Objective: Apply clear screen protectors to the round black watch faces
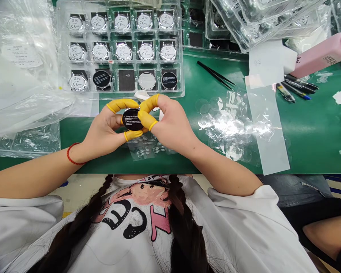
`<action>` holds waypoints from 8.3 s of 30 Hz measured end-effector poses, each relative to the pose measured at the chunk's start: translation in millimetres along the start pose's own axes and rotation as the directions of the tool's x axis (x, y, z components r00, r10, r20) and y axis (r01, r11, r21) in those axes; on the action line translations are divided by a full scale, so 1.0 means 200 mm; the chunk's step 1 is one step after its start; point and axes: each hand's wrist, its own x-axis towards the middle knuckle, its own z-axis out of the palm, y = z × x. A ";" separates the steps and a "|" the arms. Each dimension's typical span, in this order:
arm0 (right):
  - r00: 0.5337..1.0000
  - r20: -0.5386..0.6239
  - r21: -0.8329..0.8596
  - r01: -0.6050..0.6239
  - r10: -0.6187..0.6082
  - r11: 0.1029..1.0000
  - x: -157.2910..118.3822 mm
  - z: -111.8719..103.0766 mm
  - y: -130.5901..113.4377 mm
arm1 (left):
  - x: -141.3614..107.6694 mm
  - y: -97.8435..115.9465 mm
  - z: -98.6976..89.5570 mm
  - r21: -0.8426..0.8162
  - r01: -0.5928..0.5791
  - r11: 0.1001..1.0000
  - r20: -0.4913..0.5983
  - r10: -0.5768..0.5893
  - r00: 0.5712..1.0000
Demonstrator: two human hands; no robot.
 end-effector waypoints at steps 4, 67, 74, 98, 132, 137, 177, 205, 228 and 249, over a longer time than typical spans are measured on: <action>1.000 0.005 0.005 0.009 -0.009 1.000 0.00 0.00 0.01 | 0.00 0.00 0.00 -0.006 -0.017 1.000 0.007 0.017 1.000; 0.872 0.243 -0.651 0.471 -0.424 0.595 -0.06 -0.03 0.00 | 0.03 0.04 -0.01 -0.087 0.214 0.973 0.146 -0.200 0.969; 0.864 0.233 -0.673 0.475 -0.447 0.568 -0.09 0.02 0.03 | 0.04 0.06 -0.02 -0.112 0.230 0.967 0.049 -0.226 0.973; 0.770 0.041 -0.770 0.431 -0.636 0.472 -0.08 -0.04 0.06 | 0.05 0.08 -0.03 -0.162 0.228 0.960 0.020 -0.228 0.973; 0.878 0.376 0.251 -0.405 0.297 0.879 0.04 0.02 -0.04 | 0.03 0.09 -0.04 -0.151 0.295 0.943 0.116 -0.280 0.953; 0.866 0.416 0.356 -0.436 0.278 0.826 0.06 0.06 -0.03 | 0.01 0.09 -0.04 -0.029 0.261 0.965 0.094 -0.257 0.962; 0.904 0.320 0.218 -0.360 0.282 0.907 0.05 0.05 -0.02 | 0.01 0.10 -0.03 0.003 0.222 0.975 0.111 -0.221 0.969; 0.995 -0.024 -0.760 0.043 -0.095 0.649 1.06 0.14 0.21 | 0.05 0.10 -0.01 -0.277 0.488 0.828 0.040 -0.497 0.867; 0.980 -0.173 -0.933 -0.131 -0.099 0.334 -0.06 -0.45 0.22 | 0.00 0.08 0.02 -0.367 0.420 0.830 0.174 -0.382 0.908; 0.838 0.038 -0.466 0.497 -0.545 0.732 0.06 -0.08 0.08 | 0.02 0.12 -0.04 -0.195 0.282 0.940 0.093 -0.268 0.959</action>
